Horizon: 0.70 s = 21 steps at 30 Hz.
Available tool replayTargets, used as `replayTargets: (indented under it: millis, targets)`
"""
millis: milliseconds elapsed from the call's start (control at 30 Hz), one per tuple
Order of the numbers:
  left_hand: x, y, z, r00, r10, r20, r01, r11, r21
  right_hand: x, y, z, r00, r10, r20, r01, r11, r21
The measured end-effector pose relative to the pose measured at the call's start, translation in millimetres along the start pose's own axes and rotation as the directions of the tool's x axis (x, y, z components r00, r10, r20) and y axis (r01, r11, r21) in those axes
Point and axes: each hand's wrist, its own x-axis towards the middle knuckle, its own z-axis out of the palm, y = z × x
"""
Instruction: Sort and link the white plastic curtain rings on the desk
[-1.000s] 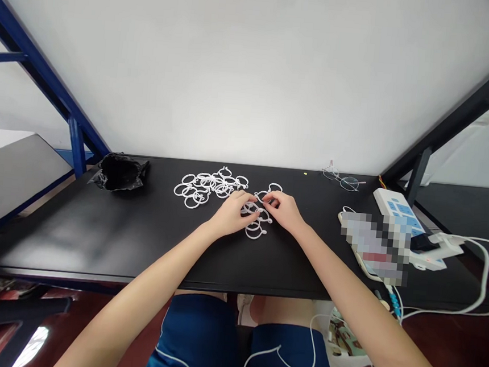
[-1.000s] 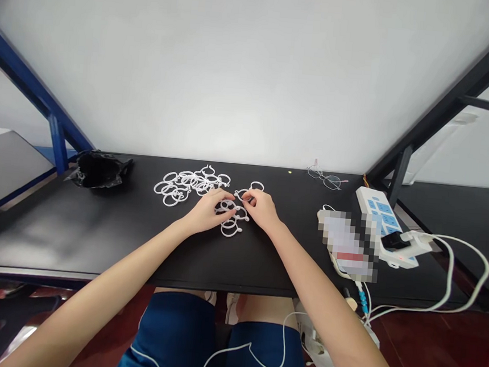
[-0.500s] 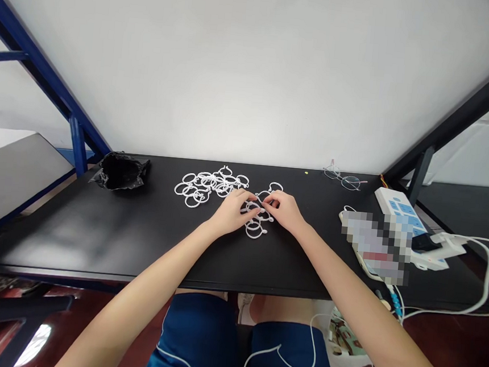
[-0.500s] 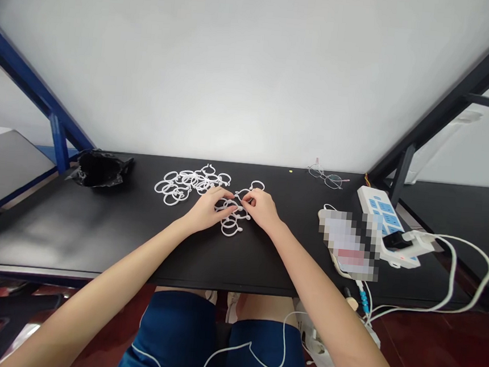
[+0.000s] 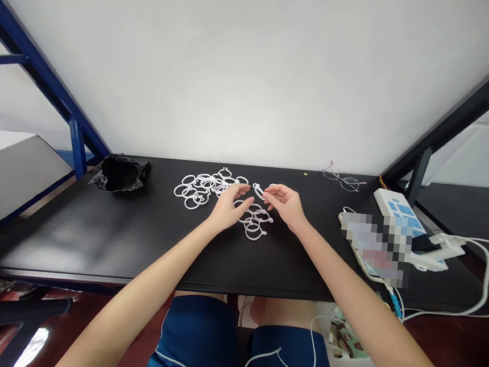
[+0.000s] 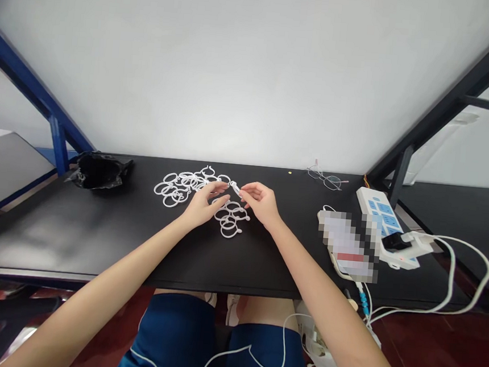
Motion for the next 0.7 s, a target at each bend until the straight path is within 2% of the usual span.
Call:
replayTargets:
  millis: [167,333,467,700]
  targets:
    - [-2.9,2.1,3.5,0.996,-0.047,0.078,0.056,0.991,-0.125,-2.2,-5.8,1.2,0.995,0.056,0.089,-0.062,0.996,0.071]
    - [-3.2,6.9,2.9,0.994,-0.039,0.106,0.058,0.982,-0.181,-3.1,-6.7,1.9,0.991,0.059,0.124,-0.071,0.993,0.092]
    - [-3.4,13.1,1.3,0.986,-0.074,0.15,0.106,0.971,-0.216,-4.0,-7.9,3.3,0.985,0.053,0.165,-0.069,0.993,0.093]
    - [-5.2,15.1,2.1,0.995,-0.029,0.098,0.049,0.977,-0.209,-6.6,-12.6,4.6,0.978,0.046,0.202,-0.059,0.996,0.062]
